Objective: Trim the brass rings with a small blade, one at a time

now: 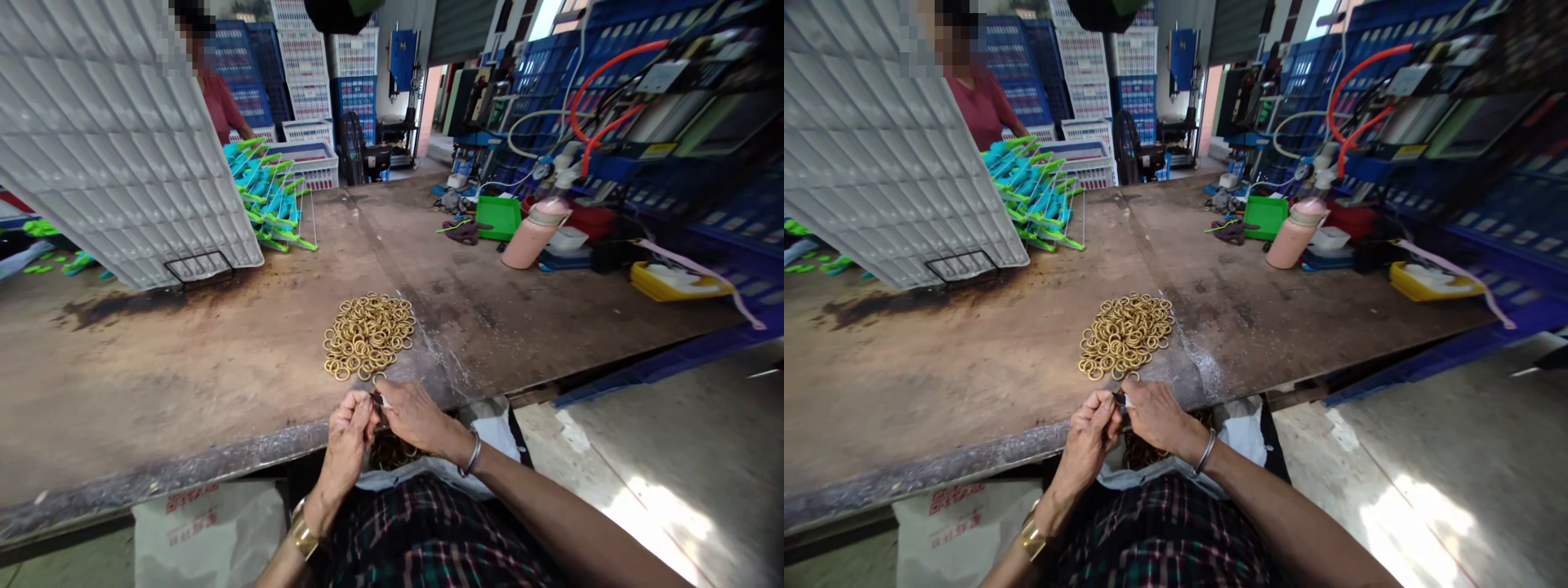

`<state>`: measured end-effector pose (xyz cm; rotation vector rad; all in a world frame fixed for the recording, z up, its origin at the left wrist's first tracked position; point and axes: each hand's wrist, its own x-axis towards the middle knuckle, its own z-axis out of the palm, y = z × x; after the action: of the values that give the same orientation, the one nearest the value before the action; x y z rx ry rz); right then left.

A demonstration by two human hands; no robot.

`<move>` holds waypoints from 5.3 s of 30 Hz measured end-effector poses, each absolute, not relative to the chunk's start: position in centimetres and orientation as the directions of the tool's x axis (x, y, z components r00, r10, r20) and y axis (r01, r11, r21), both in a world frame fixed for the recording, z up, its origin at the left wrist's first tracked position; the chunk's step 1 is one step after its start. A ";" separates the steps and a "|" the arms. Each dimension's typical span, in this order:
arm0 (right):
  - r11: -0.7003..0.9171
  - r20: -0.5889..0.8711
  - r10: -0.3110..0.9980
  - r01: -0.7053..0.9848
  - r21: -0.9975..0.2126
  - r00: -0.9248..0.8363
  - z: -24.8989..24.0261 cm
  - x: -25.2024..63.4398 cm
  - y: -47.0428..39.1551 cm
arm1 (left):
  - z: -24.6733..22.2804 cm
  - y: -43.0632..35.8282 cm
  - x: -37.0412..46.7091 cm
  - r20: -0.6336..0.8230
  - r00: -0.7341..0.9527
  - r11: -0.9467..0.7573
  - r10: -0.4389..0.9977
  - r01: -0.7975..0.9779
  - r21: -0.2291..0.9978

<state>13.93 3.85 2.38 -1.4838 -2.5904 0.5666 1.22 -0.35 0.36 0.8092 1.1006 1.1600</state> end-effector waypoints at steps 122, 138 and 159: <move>0.177 -0.032 0.962 0.711 -0.681 -0.270 -0.1 14.4 6.2 | 0.0 0.4 -0.3 -0.501 0.093 0.385 0.861 -0.763 0.519; -0.320 -0.323 0.875 0.071 -0.945 -0.362 0.7 13.3 4.7 | 0.2 -0.1 1.1 -0.085 -0.028 0.084 0.996 -0.042 0.996; 0.010 -0.117 0.930 0.344 -0.939 -0.348 1.6 12.9 4.8 | 0.3 -0.5 1.1 -0.304 0.153 0.339 0.940 -0.509 0.791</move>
<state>12.92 4.82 1.62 -1.3103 -1.7292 1.3424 1.10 -0.52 0.27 0.5910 0.8980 1.1300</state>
